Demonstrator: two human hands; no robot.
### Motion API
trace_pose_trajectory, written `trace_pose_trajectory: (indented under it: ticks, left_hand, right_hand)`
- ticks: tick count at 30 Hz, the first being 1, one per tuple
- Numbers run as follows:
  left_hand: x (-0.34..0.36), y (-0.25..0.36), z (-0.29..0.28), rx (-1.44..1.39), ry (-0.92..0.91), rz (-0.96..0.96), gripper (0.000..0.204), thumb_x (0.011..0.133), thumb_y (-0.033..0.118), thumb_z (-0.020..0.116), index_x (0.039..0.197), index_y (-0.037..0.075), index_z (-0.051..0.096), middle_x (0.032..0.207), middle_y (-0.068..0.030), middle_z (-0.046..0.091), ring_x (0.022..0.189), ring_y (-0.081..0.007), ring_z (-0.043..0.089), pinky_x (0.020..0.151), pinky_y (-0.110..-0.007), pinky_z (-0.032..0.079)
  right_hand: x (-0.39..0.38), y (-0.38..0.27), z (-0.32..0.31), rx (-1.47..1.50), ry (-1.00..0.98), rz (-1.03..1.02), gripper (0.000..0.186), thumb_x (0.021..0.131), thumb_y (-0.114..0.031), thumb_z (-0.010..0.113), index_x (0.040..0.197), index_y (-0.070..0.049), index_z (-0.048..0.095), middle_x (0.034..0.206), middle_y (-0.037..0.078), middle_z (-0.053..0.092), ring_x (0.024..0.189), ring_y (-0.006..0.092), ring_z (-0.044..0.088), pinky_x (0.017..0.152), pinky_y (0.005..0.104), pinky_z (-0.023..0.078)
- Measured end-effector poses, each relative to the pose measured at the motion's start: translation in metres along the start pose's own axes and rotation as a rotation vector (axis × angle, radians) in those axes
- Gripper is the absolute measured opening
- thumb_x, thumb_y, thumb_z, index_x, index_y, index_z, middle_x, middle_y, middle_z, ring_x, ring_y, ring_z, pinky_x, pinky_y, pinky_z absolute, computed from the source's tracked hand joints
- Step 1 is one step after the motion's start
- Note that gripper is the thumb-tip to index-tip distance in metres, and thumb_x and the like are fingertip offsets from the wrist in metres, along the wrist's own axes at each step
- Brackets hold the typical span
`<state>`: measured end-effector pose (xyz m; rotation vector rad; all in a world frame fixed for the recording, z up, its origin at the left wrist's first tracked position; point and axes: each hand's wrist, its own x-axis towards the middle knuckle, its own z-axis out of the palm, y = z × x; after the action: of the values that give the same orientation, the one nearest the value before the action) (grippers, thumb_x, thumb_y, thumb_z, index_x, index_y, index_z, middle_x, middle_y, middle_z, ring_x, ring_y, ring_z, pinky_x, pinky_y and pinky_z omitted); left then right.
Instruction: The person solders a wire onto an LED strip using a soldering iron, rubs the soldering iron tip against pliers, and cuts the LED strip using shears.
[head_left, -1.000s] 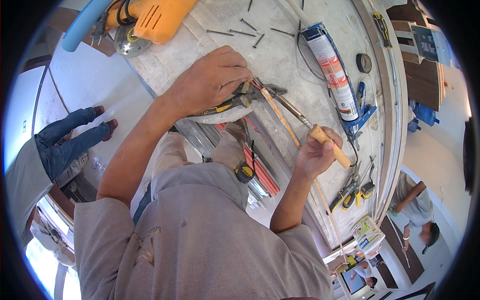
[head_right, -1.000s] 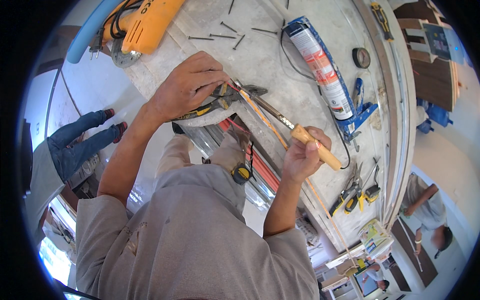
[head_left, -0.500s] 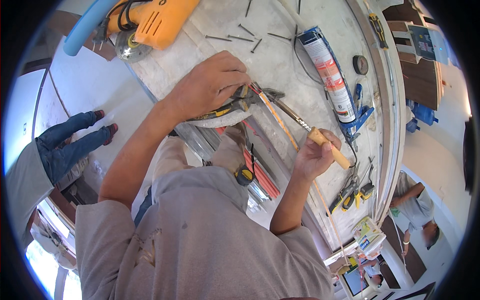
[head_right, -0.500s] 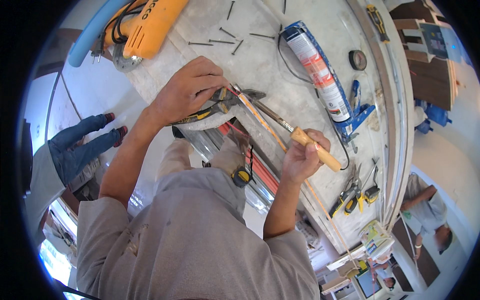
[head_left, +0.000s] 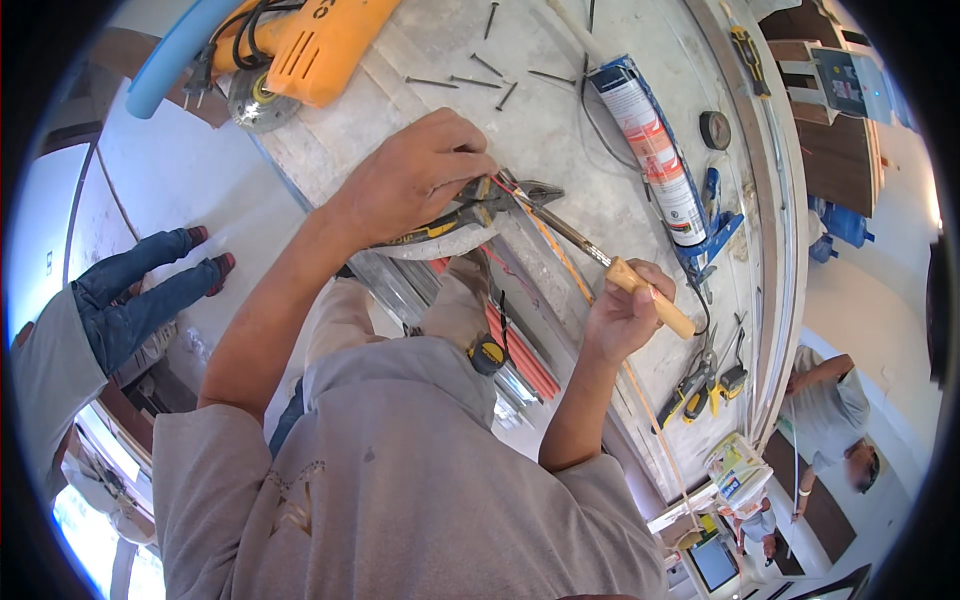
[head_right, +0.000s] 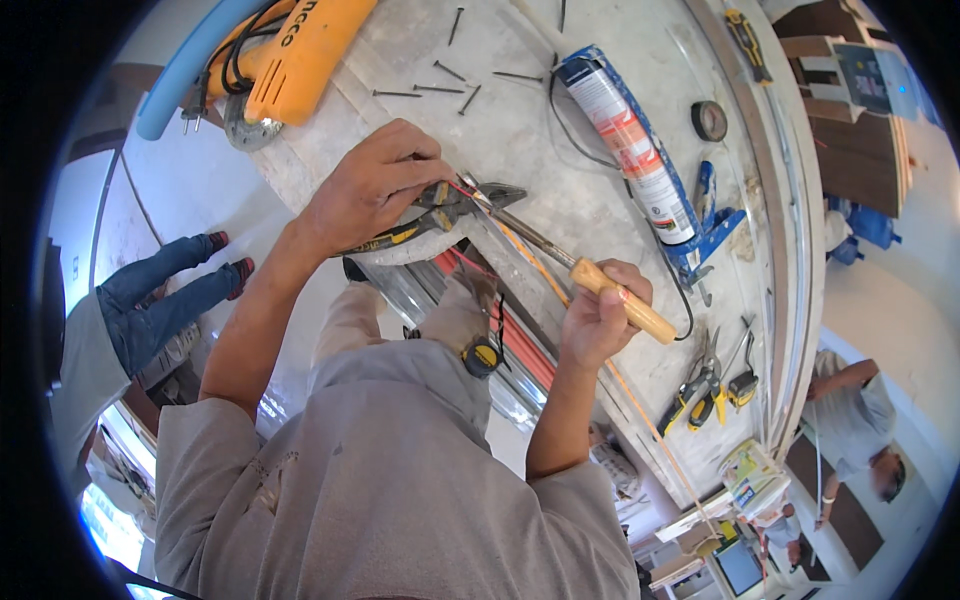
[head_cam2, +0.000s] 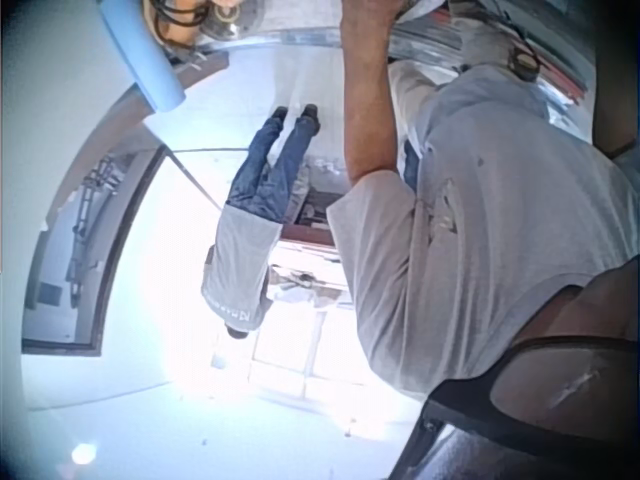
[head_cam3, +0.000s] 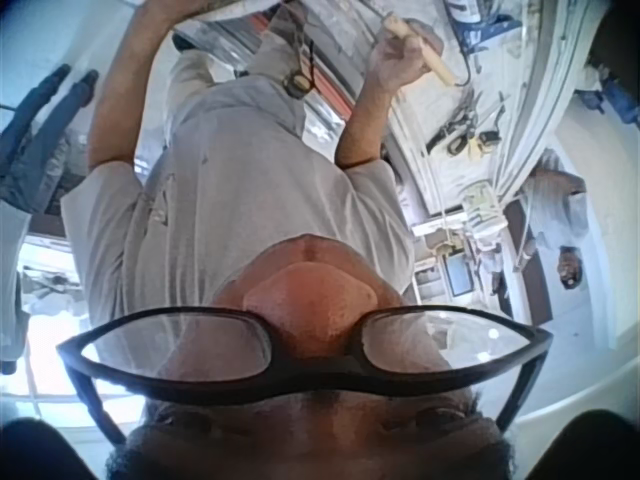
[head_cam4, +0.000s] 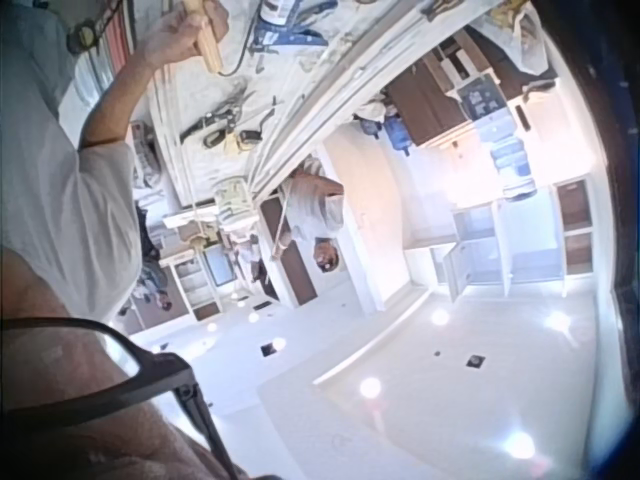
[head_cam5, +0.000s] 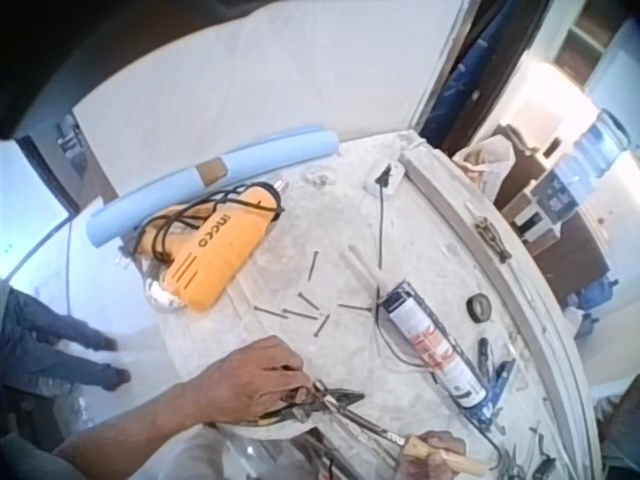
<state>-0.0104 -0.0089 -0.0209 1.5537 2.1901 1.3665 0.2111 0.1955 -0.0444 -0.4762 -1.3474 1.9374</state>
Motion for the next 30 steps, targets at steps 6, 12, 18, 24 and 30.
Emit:
trace_pose_trajectory:
  ticks: [6,12,18,24,30]
  left_hand:
    - [-0.0003,-0.0006,0.0006,-0.004,-0.001,0.006,0.027,0.074,-0.007,0.066,0.098,0.004,0.066,0.092,-0.0086,0.058,0.086,-0.0266,0.056,0.073,-0.035,0.046]
    - [-0.0015,-0.0011,0.0014,0.005,0.020,0.007,0.026,0.075,-0.007,0.066,0.098,0.004,0.066,0.092,-0.0086,0.059,0.086,-0.0264,0.055,0.073,-0.035,0.046]
    - [-0.0007,-0.0002,0.0016,0.002,0.015,0.011,0.025,0.075,-0.006,0.066,0.098,0.004,0.066,0.090,-0.0085,0.059,0.085,-0.0263,0.055,0.072,-0.035,0.046]
    - [-0.0008,0.0007,-0.0002,0.031,0.014,0.022,0.024,0.075,-0.006,0.066,0.096,0.004,0.066,0.089,-0.0081,0.059,0.084,-0.0263,0.055,0.072,-0.035,0.046]
    - [-0.0008,0.0006,0.0008,0.041,0.015,0.025,0.024,0.074,-0.006,0.066,0.096,0.003,0.066,0.089,-0.0079,0.059,0.084,-0.0266,0.055,0.073,-0.035,0.047]
  right_hand:
    - [0.0002,0.0001,0.0003,0.007,-0.007,0.000,0.027,0.086,-0.019,0.062,0.105,0.000,0.055,0.102,0.014,0.055,0.092,0.0224,0.056,0.078,0.0332,0.051]
    - [-0.0004,-0.0001,0.0010,0.010,-0.017,-0.005,0.027,0.086,-0.019,0.062,0.105,0.000,0.055,0.102,0.014,0.055,0.092,0.0221,0.056,0.078,0.0323,0.052]
    - [-0.0002,0.0001,-0.0002,-0.021,-0.001,-0.018,0.028,0.086,-0.020,0.062,0.105,0.000,0.055,0.101,0.014,0.056,0.092,0.0228,0.057,0.078,0.0337,0.052]
    - [0.0002,-0.0001,0.0015,0.010,-0.014,-0.017,0.028,0.086,-0.019,0.062,0.105,0.001,0.055,0.100,0.014,0.056,0.092,0.0236,0.058,0.079,0.0348,0.053]
    - [0.0001,0.0002,0.0006,0.015,-0.029,-0.017,0.027,0.086,-0.017,0.061,0.106,0.001,0.055,0.101,0.015,0.057,0.093,0.0239,0.058,0.080,0.0353,0.052]
